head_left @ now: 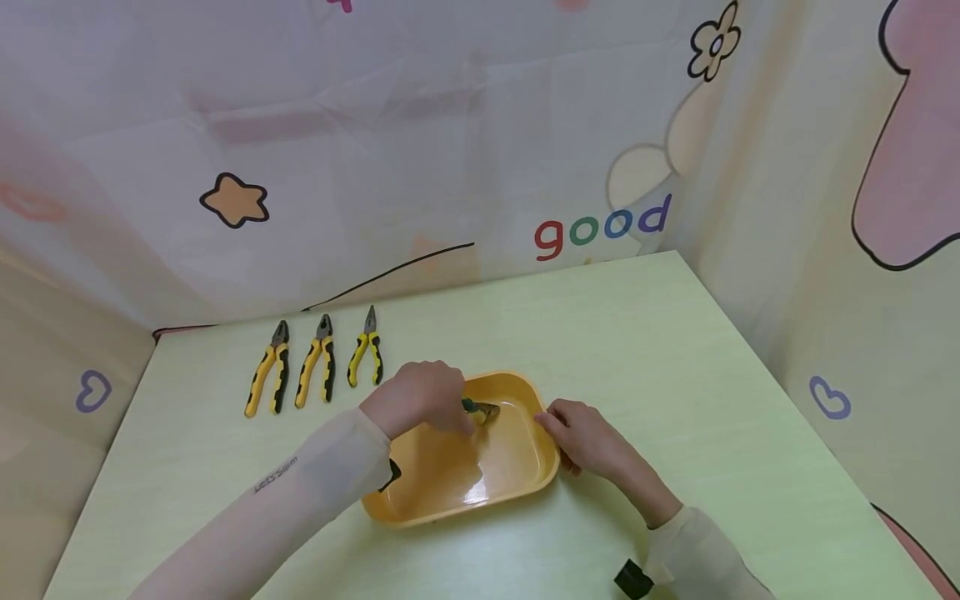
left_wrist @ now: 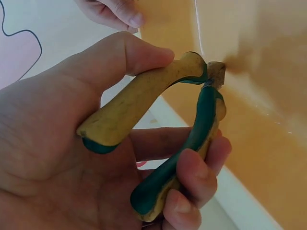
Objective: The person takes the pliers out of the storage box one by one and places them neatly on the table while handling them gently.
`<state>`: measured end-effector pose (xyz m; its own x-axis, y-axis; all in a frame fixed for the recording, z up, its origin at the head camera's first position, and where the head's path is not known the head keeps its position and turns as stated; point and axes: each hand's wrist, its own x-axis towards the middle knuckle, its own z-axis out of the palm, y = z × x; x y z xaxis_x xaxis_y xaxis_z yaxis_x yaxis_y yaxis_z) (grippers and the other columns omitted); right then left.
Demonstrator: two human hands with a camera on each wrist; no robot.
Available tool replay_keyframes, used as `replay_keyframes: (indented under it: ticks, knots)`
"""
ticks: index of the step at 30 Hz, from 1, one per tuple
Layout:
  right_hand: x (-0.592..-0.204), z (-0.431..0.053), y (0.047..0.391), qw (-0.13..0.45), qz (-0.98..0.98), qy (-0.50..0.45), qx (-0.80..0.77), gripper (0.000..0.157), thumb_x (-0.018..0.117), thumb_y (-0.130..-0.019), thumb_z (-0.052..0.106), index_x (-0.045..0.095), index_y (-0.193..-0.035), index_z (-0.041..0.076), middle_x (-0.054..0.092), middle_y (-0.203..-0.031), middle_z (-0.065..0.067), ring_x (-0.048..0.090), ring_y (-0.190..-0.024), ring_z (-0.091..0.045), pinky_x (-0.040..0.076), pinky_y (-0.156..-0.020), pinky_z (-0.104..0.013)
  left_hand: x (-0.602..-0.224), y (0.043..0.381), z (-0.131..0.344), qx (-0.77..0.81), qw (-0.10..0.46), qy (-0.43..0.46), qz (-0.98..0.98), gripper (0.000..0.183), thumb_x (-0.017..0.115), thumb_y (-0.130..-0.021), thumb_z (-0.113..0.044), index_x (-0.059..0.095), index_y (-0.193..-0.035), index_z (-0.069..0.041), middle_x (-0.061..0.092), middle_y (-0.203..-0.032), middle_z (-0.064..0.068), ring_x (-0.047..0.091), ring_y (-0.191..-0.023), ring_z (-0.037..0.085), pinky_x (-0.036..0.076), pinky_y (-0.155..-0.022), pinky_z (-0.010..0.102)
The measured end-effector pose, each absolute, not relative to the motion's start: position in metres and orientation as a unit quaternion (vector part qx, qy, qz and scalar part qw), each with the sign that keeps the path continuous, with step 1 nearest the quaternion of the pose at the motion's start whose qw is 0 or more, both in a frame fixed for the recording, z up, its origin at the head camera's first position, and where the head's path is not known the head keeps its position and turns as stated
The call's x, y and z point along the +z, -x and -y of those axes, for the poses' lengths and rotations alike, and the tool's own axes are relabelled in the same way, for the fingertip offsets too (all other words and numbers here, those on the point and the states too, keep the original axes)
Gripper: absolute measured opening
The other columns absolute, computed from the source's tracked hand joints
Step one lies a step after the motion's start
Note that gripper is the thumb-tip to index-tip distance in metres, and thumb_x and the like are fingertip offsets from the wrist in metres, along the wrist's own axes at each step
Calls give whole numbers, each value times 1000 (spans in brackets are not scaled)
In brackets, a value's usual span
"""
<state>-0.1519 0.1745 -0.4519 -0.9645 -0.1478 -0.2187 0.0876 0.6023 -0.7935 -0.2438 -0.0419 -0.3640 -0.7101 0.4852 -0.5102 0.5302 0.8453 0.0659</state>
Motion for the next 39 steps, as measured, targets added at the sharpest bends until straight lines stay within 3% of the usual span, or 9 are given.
replay_keyframes:
  ticks: [11, 19, 27, 30, 35, 39]
  knots:
    - [-451, -174, 151, 130, -884, 15, -448, 28, 51, -109, 18, 58, -89, 1, 52, -57, -4, 48, -44, -13, 39, -47, -27, -356, 243, 31, -68, 272, -260, -924, 43, 64, -92, -46, 48, -64, -17, 43, -68, -2, 40, -62, 14, 35, -63, 32]
    - [-449, -174, 150, 130, -882, 16, -452, 28, 51, -109, 19, 58, -89, 1, 52, -56, -4, 47, -44, -13, 38, -47, -26, -358, 246, 30, -70, 280, -240, -927, 43, 61, -95, -52, 55, -70, -17, 57, -81, -1, 52, -74, 16, 44, -75, 37]
    - [-450, -174, 150, 136, -883, 12, -449, 27, 50, -109, 18, 58, -91, 0, 52, -57, -3, 47, -45, -13, 38, -47, -26, -357, 247, 29, -47, 307, -224, -924, 48, 54, -99, -58, 66, -87, -13, 62, -90, 2, 58, -82, 20, 47, -77, 39]
    - [-451, -174, 151, 136, -883, 11, -450, 26, 50, -109, 17, 58, -92, 0, 52, -57, -3, 47, -45, -13, 38, -47, -26, -358, 247, 29, -38, 319, -213, -923, 51, 53, -99, -60, 65, -86, -13, 61, -86, 2, 59, -75, 19, 47, -72, 37]
    - [-452, -174, 151, 134, -883, 11, -449, 26, 50, -109, 18, 58, -92, 0, 52, -58, -3, 47, -45, -13, 39, -47, -26, -360, 250, 29, -28, 343, -197, -918, 56, 52, -100, -62, 51, -69, -16, 50, -65, -1, 48, -53, 15, 40, -60, 32]
    - [-452, -174, 151, 132, -883, 16, -450, 26, 50, -109, 18, 58, -92, 0, 52, -57, -3, 48, -45, -13, 39, -46, -25, -363, 251, 30, -25, 350, -195, -916, 58, 52, -101, -61, 44, -63, -17, 42, -56, -2, 43, -48, 14, 37, -58, 31]
